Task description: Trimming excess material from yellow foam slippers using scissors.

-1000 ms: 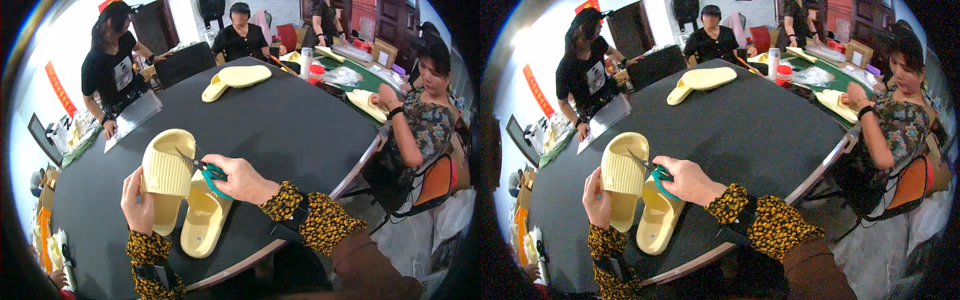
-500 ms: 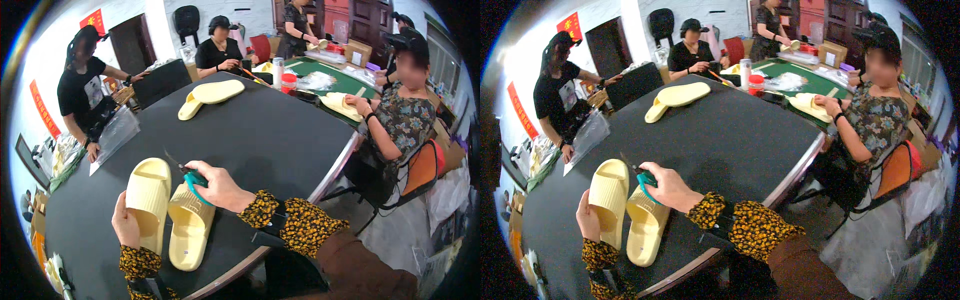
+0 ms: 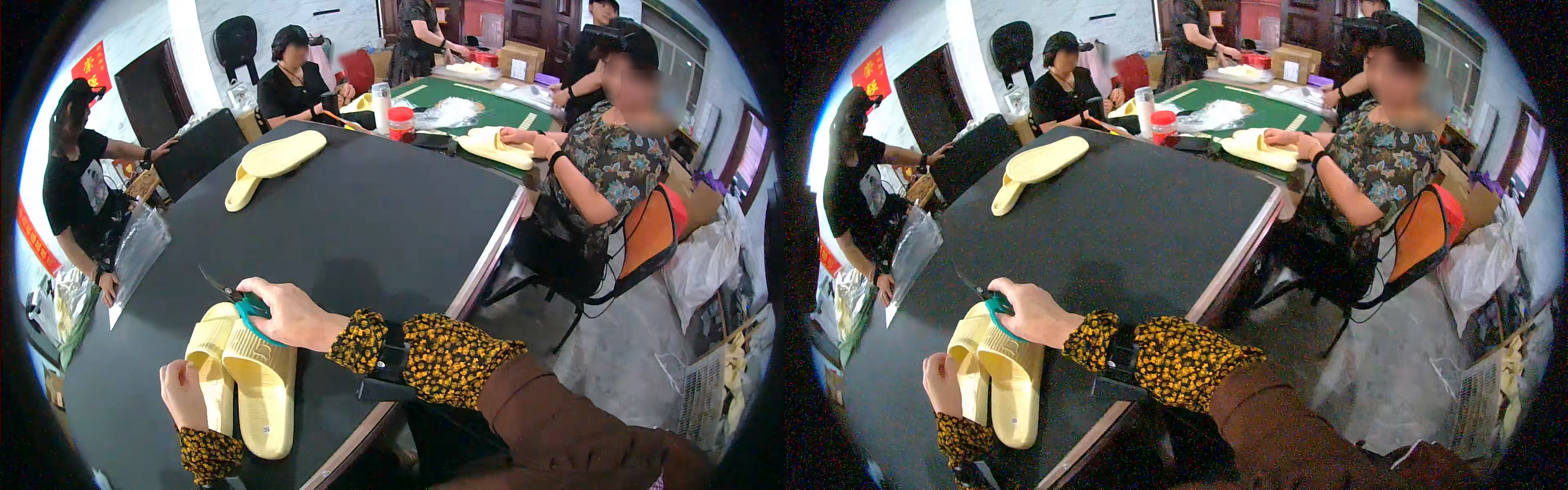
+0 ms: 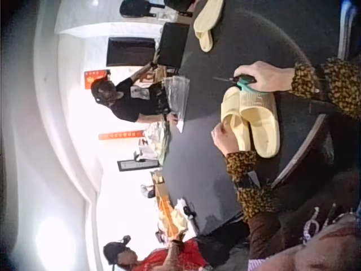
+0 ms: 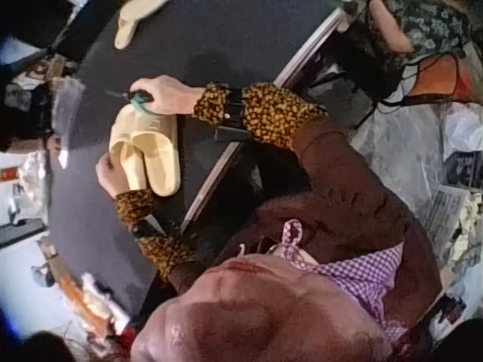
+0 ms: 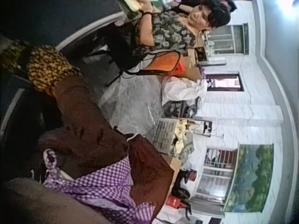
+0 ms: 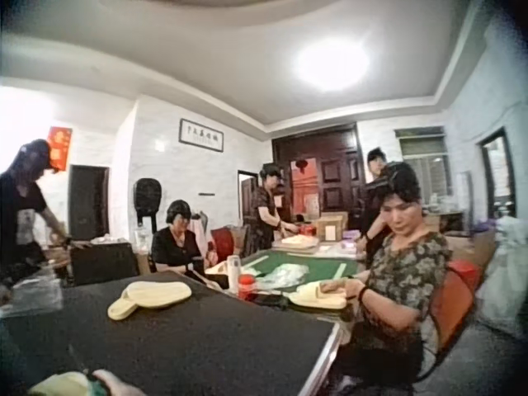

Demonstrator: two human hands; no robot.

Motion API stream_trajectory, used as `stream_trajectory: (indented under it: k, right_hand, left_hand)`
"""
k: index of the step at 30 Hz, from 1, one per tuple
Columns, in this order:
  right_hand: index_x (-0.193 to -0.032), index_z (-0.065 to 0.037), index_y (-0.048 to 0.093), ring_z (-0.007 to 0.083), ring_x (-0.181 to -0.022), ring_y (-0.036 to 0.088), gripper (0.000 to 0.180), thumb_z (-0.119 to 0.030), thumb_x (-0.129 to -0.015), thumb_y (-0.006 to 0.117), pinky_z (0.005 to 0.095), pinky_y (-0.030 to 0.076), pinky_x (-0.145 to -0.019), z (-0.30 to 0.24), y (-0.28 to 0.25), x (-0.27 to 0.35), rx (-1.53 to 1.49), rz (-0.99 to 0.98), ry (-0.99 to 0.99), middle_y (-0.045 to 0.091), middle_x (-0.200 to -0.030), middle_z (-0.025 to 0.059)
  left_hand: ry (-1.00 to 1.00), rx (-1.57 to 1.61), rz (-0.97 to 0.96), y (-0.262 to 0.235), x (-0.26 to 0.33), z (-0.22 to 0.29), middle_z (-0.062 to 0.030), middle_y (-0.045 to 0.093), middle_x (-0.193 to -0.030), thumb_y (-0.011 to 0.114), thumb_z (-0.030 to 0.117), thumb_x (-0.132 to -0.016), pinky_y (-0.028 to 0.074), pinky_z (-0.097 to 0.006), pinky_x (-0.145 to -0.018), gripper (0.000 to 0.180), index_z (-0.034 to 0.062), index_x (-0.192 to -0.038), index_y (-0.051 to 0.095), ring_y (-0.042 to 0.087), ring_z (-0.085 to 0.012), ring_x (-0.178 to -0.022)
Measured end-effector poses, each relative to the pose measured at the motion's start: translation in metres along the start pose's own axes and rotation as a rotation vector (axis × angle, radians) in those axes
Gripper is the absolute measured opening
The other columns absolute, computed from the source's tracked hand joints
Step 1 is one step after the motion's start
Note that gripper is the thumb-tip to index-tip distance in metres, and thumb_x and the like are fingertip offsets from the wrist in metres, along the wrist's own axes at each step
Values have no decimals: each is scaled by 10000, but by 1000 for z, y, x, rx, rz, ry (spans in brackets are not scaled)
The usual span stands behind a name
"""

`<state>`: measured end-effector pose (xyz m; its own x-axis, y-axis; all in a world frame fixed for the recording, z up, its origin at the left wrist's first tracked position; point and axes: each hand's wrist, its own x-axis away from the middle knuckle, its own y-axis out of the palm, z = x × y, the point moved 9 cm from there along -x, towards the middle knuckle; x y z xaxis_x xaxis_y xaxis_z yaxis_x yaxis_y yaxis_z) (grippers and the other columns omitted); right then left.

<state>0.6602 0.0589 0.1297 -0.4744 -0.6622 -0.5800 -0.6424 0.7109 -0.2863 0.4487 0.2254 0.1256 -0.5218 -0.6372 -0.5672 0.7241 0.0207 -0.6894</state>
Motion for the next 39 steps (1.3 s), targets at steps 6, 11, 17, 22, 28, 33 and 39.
stream_trajectory:
  k: [6,11,17,22,28,33,39]
  right_hand:
    - [-1124,-29,520,392,-816,628,364,-152,-812,662,426,500,-715,1,-1,-1,-10,24,12,650,-877,208]
    - [-1127,-15,512,394,-842,627,375,-146,-805,653,441,500,-731,1,-2,0,35,-23,9,644,-903,225]
    - [-1123,-28,525,387,-867,629,364,-137,-800,653,421,507,-740,-1,4,0,-3,-45,47,646,-908,217]
    - [-1131,-29,548,362,-968,625,361,-65,-781,631,372,509,-805,-10,-5,-3,-59,15,-40,610,-1077,201]
    - [-1177,-45,526,167,-856,632,415,-101,-800,689,299,509,-756,-25,-6,2,-51,-88,-56,633,-972,121]
    - [-1141,-76,533,248,-751,651,382,-148,-792,671,341,511,-643,-39,19,11,-82,-254,-44,634,-904,139]
    - [-1123,-63,526,285,-758,649,387,-154,-773,665,371,513,-666,-29,30,21,-26,-384,22,633,-872,154]
  left_hand:
    - [52,197,-317,32,15,27,-103,522,-793,669,92,-770,434,-314,-601,195,-38,-884,580,501,-177,-632]
    - [99,8,-321,50,20,47,-119,470,-757,652,113,-774,407,-337,-593,241,-47,-749,474,463,-238,-618]
    - [103,39,-242,42,18,48,-151,471,-747,602,58,-798,405,-368,-609,177,-48,-736,474,474,-294,-639]
    - [218,-16,-11,20,6,42,-159,488,-780,540,-16,-798,412,-381,-627,82,-42,-755,476,485,-368,-690]
    - [-4,162,180,-15,-3,20,-119,603,-950,552,-59,-795,456,-283,-736,188,-46,-978,592,567,-235,-847]
    - [64,323,370,-42,0,-3,-120,619,-1027,546,-32,-835,450,-305,-838,224,-26,-1049,613,561,-259,-939]
    - [32,105,372,-44,4,19,-109,612,-1092,565,-17,-816,413,-331,-918,284,-22,-1097,605,519,-271,-1029]
